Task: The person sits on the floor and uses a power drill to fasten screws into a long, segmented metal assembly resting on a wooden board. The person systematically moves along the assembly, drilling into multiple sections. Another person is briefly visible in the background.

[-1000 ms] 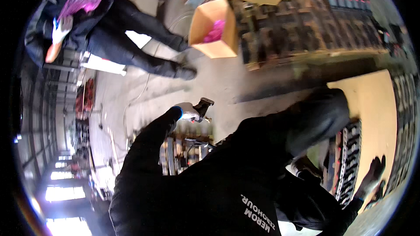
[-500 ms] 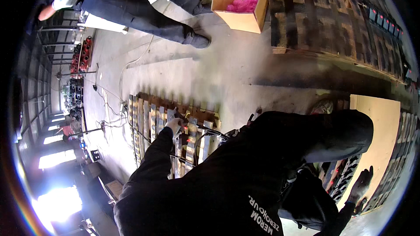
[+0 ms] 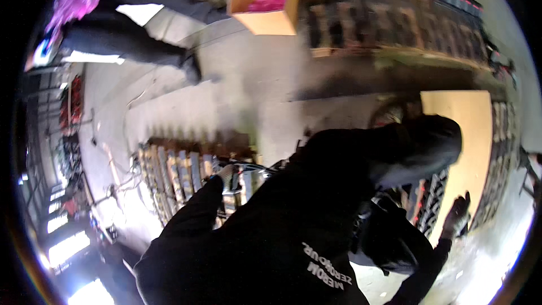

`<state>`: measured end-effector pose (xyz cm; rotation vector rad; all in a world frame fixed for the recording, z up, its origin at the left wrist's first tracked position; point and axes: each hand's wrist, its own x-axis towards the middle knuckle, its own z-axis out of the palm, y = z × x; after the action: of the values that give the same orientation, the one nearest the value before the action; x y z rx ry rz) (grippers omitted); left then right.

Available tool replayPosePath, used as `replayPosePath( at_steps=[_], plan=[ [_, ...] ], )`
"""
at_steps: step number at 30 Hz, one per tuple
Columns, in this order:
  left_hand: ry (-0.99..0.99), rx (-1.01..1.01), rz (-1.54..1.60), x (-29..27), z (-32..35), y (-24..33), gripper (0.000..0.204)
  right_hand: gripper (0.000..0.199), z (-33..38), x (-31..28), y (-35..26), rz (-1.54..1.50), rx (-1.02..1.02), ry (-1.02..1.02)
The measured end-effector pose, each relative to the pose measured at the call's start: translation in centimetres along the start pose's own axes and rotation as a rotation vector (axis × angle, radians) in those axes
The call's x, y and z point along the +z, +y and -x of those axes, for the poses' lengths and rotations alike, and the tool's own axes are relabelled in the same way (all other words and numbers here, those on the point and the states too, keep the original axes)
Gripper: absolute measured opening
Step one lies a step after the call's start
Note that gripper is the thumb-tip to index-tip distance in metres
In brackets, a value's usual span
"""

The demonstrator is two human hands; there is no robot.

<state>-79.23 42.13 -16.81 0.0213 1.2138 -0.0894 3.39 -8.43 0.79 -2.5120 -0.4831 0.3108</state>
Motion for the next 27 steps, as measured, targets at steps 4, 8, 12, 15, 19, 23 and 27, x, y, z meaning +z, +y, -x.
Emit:
replayPosePath(
  at_steps=[4,8,12,15,19,23,27],
  plan=[
    [0.485,0.187,-0.907,4.4,-1.5,4.7,0.036,0.054,1.9,-0.9,2.0,-1.120,0.409,0.213],
    [1.070,0.221,-1.793,11.7,-0.9,9.5,0.049,0.037,3.0,-1.5,-6.6,-0.329,0.068,0.383],
    [0.926,0.873,-1.629,25.0,-2.0,20.7,0.075,0.042,4.1,-6.1,-15.7,-0.089,0.029,0.593],
    [0.215,1.265,-1.274,41.3,-4.4,28.3,0.053,0.044,4.2,-7.1,-16.6,-0.352,0.016,0.869],
    [-0.384,1.711,-1.614,73.4,7.7,13.0,0.036,0.048,3.2,-7.2,-17.2,-0.550,-0.094,1.082],
    [-1.032,1.703,-1.868,86.2,6.6,-1.6,0.045,0.046,4.2,-6.4,-15.6,-0.568,0.025,1.142],
    [-0.781,1.273,-2.321,89.6,-4.8,-11.8,0.065,0.046,4.5,-6.2,-15.7,-0.593,0.025,1.152]
  ],
)
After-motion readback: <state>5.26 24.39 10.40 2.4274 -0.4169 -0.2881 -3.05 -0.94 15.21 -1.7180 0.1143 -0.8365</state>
